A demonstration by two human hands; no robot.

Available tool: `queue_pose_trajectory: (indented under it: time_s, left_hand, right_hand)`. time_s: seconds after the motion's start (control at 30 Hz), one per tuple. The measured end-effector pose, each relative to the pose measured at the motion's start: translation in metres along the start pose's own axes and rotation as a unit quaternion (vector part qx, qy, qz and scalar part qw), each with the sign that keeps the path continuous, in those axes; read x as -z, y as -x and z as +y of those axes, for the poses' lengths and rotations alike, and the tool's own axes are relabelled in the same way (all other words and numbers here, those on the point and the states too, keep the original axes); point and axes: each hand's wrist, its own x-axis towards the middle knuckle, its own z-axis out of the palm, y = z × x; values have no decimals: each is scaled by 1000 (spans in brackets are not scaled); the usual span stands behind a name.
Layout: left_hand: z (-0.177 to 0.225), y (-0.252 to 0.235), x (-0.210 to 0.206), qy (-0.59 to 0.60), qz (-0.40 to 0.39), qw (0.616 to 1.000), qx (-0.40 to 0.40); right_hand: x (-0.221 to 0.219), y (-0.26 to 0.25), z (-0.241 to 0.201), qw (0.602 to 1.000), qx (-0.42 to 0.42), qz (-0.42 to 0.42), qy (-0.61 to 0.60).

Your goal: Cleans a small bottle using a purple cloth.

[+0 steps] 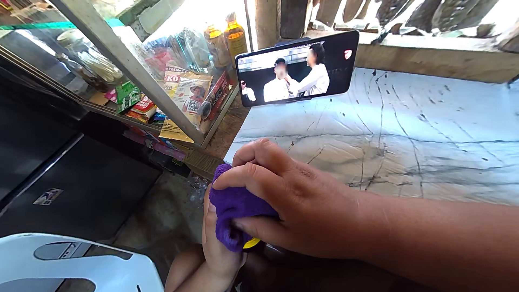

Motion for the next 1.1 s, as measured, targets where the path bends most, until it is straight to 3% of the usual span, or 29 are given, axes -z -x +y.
queue_pose_trajectory:
  time_s: [0.37,0.7,1.1]
  left_hand:
    - [-1,-4,-3,-11,-51,998,-30]
    - [-2,2,9,-51,-62,997,-23]
    - [1,-5,1,-65,-84,993,-47]
  right_hand:
    - [3,-2,2,999,-22,10,-25]
    - [4,-1,1,999,-29,-39,-16]
    - [7,-4,2,996,-58,-8,-68]
